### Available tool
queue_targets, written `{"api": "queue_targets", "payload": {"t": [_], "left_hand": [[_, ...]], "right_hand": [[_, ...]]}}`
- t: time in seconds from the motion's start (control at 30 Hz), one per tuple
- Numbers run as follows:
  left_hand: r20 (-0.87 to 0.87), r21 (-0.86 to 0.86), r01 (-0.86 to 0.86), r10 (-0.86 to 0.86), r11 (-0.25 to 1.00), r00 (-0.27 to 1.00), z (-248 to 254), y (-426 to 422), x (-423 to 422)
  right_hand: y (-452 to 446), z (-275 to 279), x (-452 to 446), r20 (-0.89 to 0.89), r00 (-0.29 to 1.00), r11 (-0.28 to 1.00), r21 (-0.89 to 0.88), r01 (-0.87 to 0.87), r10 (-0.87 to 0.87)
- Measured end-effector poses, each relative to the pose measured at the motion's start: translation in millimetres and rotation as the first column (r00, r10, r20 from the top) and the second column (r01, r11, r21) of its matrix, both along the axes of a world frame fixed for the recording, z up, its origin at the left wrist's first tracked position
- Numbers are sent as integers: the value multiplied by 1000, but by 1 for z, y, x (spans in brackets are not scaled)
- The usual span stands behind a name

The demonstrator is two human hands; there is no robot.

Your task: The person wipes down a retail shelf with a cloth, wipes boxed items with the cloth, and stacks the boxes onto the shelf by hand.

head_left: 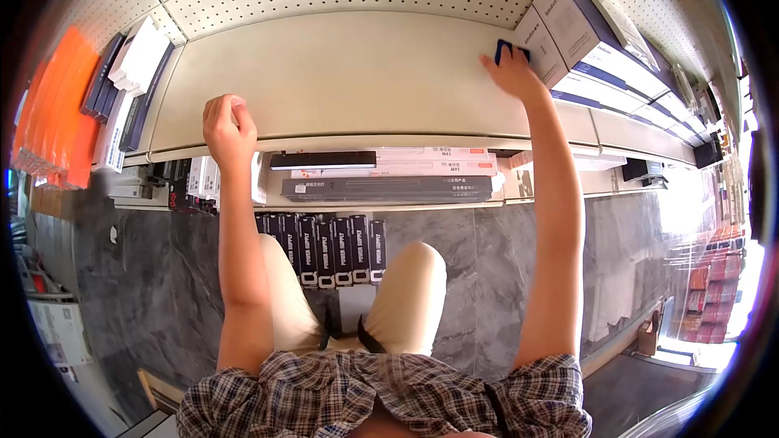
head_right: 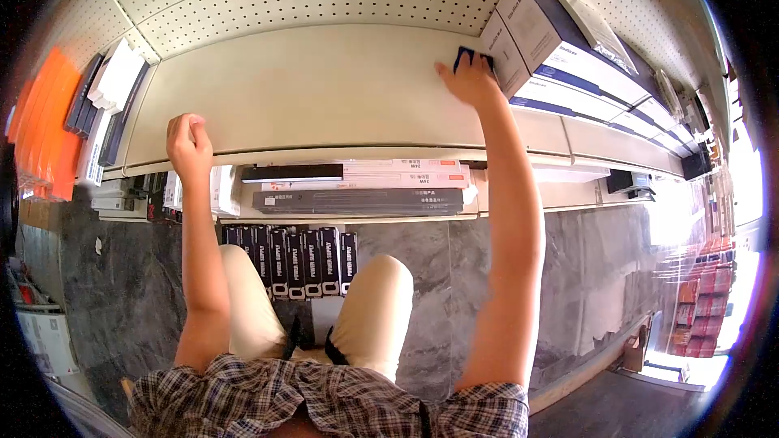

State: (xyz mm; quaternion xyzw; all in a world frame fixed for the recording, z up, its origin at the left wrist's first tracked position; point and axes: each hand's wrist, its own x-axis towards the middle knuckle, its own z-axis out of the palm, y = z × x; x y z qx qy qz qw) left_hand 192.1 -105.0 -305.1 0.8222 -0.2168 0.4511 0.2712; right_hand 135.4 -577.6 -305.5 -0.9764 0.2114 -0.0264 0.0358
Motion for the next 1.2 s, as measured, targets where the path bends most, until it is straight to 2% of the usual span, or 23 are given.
{"api": "queue_targets", "payload": {"t": [0.07, 0.13, 0.27, 0.5, 0.57, 0.6, 0.67, 0.73, 0.77, 0.8, 0.87, 0.93, 0.97, 1.0, 1.03, 1.07, 1.1, 1.13, 1.2], "left_hand": [[0, 3, 5, -5, 1000, 1000, 1, 1, -3], [8, 2, 7, -7, 1000, 1000, 3, 2, 0], [-36, 10, 17, -16, 1000, 999, 2, 3, -5], [-65, 32, -6, 8, 999, 998, 2, 1, 0], [-52, 54, -17, 19, 998, 998, 2, -2, 0], [-32, 83, -33, 36, 996, 999, 2, -1, 0], [33, 122, -17, 13, 992, 999, 4, -3, -1], [50, 191, 8, -18, 982, 999, 6, -4, -1], [37, 137, 50, -55, 989, 998, 4, -12, -6], [32, 79, 90, -93, 993, 995, 4, -26, -12], [-1, 151, 240, -242, 959, 970, 21, -64, -42], [-9, 153, 379, -382, 913, 924, 23, -98, -60], [1, 138, 391, -395, 910, 919, 22, -108, -63], [8, 123, 405, -409, 906, 912, 18, -116, -65], [23, 69, 415, -417, 907, 909, 13, -120, -63], [27, 72, 420, -423, 905, 906, 8, -119, -58], [43, -1, 429, -428, 903, 903, 3, -118, -53], [56, -74, 436, -433, 897, 900, 3, -117, -52], [35, -102, 475, -474, 874, 880, 2, -116, -54]], "right_hand": [[-13, 6, 36, -16, 999, 999, 30, 46, -45], [-23, 16, 56, -9, 1000, 984, 178, 25, -24], [-30, 12, 56, 5, 1000, 981, 193, 8, -9], [20, 13, -52, -26, 999, 998, 65, 22, -20], [22, 0, -63, 108, 994, 1000, 20, 2, -4], [29, 1, -58, 104, 995, 1000, 22, 0, -3], [54, 7, -25, 123, 982, 985, 80, -152, 142], [106, 10, 9, 75, 978, 977, 80, -200, 194], [130, -8, 35, 45, 926, 925, -72, -372, 375], [153, -25, 56, -9, 843, 821, -220, -526, 538], [211, 21, 11, 109, 882, 883, 50, -466, 459], [173, -12, 20, 100, 862, 868, -59, -493, 497], [141, -23, 17, 79, 866, 868, -119, -483, 493], [122, -5, -14, -292, 904, 737, -526, -425, 313], [60, -38, -18, -55, 961, 915, -294, -275, 271], [37, -13, -56, -162, 963, 907, -333, -260, 216], [18, -17, -81, 192, 978, 997, 32, 77, -81], [7, -21, -89, 229, 972, 991, 136, 19, -50], [15, -46, -75, 151, 989, 977, -209, 32, 0]]}}
